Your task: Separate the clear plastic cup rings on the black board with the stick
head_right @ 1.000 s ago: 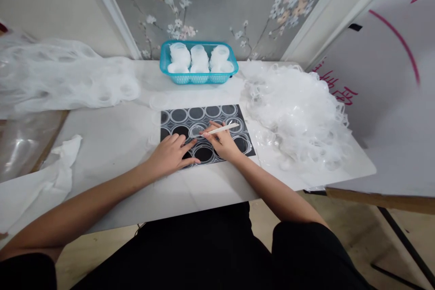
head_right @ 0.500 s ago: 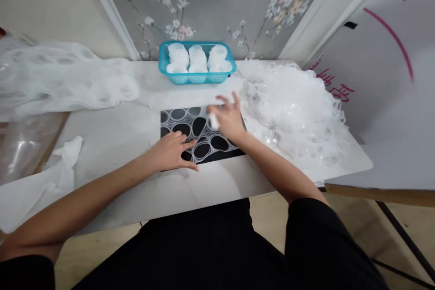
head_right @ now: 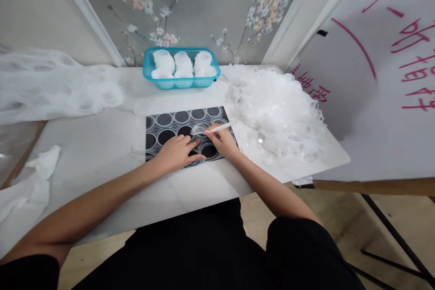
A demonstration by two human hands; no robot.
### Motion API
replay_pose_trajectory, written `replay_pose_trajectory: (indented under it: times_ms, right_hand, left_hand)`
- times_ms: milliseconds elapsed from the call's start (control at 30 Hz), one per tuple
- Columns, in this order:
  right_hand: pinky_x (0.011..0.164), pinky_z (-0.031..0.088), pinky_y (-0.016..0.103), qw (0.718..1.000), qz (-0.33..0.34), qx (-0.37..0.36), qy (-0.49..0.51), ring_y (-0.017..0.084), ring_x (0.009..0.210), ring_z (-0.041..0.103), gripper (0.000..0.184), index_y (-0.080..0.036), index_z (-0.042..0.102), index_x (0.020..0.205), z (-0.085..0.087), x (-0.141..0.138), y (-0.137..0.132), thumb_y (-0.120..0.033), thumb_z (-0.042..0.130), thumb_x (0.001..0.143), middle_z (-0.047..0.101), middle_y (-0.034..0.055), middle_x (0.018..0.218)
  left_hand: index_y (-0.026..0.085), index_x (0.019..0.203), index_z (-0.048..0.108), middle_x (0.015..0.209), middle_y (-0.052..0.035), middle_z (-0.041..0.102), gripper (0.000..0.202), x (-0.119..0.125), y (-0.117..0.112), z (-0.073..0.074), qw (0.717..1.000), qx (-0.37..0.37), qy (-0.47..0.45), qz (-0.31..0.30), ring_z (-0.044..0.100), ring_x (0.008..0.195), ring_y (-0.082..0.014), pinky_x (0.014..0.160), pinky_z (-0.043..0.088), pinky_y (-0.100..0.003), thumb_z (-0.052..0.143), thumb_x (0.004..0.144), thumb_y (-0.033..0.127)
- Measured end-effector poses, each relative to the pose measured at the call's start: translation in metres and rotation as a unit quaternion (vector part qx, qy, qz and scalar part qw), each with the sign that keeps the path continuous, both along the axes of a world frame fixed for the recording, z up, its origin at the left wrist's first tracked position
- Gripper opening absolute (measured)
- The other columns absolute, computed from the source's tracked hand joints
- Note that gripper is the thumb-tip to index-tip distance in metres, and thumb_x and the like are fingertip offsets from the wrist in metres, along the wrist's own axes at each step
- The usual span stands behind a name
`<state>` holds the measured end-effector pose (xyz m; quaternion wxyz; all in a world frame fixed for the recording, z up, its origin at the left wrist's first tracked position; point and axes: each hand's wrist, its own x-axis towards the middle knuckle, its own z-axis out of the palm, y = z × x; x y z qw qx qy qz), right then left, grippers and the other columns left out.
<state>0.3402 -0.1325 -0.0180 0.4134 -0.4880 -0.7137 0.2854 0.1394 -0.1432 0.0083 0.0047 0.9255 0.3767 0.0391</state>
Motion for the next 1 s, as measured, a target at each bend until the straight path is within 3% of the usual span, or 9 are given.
replay_pose_trajectory:
  times_ms: [367, 467, 567, 633, 667, 733, 800, 900, 1000]
  right_hand:
    - [0.106, 0.039, 0.04, 1.0, -0.005, 0.004, -0.018, 0.022, 0.106, 0.062, 0.029, -0.023, 0.07, 0.088, 0.001, 0.002, -0.002, -0.039, 0.046, 0.093, 0.072, 0.0038, 0.092]
    - [0.108, 0.035, 0.045, 0.99, -0.012, 0.061, -0.127, 0.024, 0.118, 0.054, 0.024, -0.025, 0.068, 0.089, 0.001, -0.003, -0.012, -0.032, 0.046, 0.093, 0.073, 0.0028, 0.097]
    - [0.113, 0.018, 0.053, 0.945, 0.03, 0.148, -0.29, 0.027, 0.127, 0.044, 0.018, -0.027, 0.066, 0.091, 0.011, -0.007, -0.009, -0.023, 0.049, 0.091, 0.072, 0.0014, 0.105]
    - [0.113, 0.013, 0.055, 0.919, 0.029, 0.186, -0.346, 0.027, 0.126, 0.045, 0.018, -0.027, 0.065, 0.092, 0.025, -0.004, 0.007, -0.019, 0.049, 0.089, 0.072, 0.002, 0.101]
    - [0.112, 0.014, 0.055, 0.917, -0.006, 0.195, -0.347, 0.027, 0.123, 0.047, 0.019, -0.026, 0.065, 0.093, 0.033, 0.0, 0.018, -0.019, 0.048, 0.089, 0.072, 0.0027, 0.096]
    - [0.108, 0.02, 0.055, 0.921, -0.156, 0.208, -0.291, 0.028, 0.117, 0.05, 0.023, -0.023, 0.065, 0.093, 0.047, 0.012, 0.039, -0.023, 0.042, 0.093, 0.071, 0.0058, 0.094]
    - [0.103, 0.029, 0.052, 0.925, -0.236, 0.197, -0.222, 0.028, 0.112, 0.052, 0.028, -0.021, 0.064, 0.094, 0.052, 0.026, 0.046, -0.031, 0.038, 0.095, 0.07, 0.008, 0.097]
    - [0.091, 0.042, 0.041, 0.969, -0.159, 0.126, -0.137, 0.024, 0.098, 0.059, 0.031, -0.019, 0.063, 0.087, 0.038, 0.04, 0.03, -0.038, 0.04, 0.095, 0.069, 0.0076, 0.093]
    - [0.077, 0.047, 0.032, 0.993, -0.097, 0.016, -0.068, 0.02, 0.085, 0.062, 0.036, -0.019, 0.061, 0.074, 0.015, 0.044, 0.005, -0.043, 0.041, 0.093, 0.068, 0.0067, 0.091]
  left_hand:
    - [0.012, 0.129, 0.055, 0.089, -0.0122, 0.061, 0.078, -0.001, 0.001, -0.003, 1.0, -0.002, -0.01, -0.008, 0.052, 0.088, -0.0256, 0.076, 0.036, -0.034, 0.024, 0.086, 0.069]
    - [0.012, 0.124, 0.059, 0.085, -0.012, 0.062, 0.08, 0.0, 0.003, -0.002, 1.0, -0.007, -0.023, -0.014, 0.051, 0.087, -0.0258, 0.075, 0.036, -0.034, 0.027, 0.084, 0.073]
    - [0.011, 0.105, 0.069, 0.078, -0.0119, 0.062, 0.086, 0.001, 0.008, 0.003, 0.999, -0.032, -0.017, -0.028, 0.051, 0.084, -0.0264, 0.073, 0.035, -0.034, 0.033, 0.073, 0.083]
    - [0.013, 0.099, 0.071, 0.073, -0.0108, 0.062, 0.09, 0.001, 0.012, 0.009, 0.998, -0.063, -0.01, -0.03, 0.051, 0.082, -0.0269, 0.07, 0.035, -0.034, 0.036, 0.065, 0.088]
    - [0.014, 0.101, 0.071, 0.071, -0.0101, 0.062, 0.091, 0.001, 0.015, 0.012, 0.996, -0.079, -0.008, -0.027, 0.052, 0.082, -0.027, 0.069, 0.035, -0.033, 0.037, 0.063, 0.089]
    - [0.016, 0.105, 0.069, 0.07, -0.0092, 0.062, 0.09, 0.003, 0.019, 0.02, 0.995, -0.098, -0.007, -0.016, 0.053, 0.083, -0.027, 0.067, 0.035, -0.032, 0.035, 0.065, 0.089]
    - [0.016, 0.094, 0.072, 0.07, -0.0094, 0.063, 0.084, 0.008, 0.02, 0.026, 0.996, -0.094, -0.001, -0.011, 0.054, 0.083, -0.0263, 0.068, 0.035, -0.032, 0.029, 0.072, 0.085]
    - [0.014, 0.079, 0.072, 0.076, -0.0116, 0.065, 0.08, 0.024, 0.017, 0.028, 0.999, -0.04, -0.005, -0.009, 0.057, 0.083, -0.0259, 0.071, 0.036, -0.034, 0.021, 0.083, 0.075]
    - [0.013, 0.113, 0.064, 0.091, -0.0134, 0.067, 0.075, 0.044, 0.012, 0.02, 0.999, 0.013, -0.034, -0.005, 0.058, 0.087, -0.0276, 0.072, 0.037, -0.035, 0.027, 0.086, 0.071]
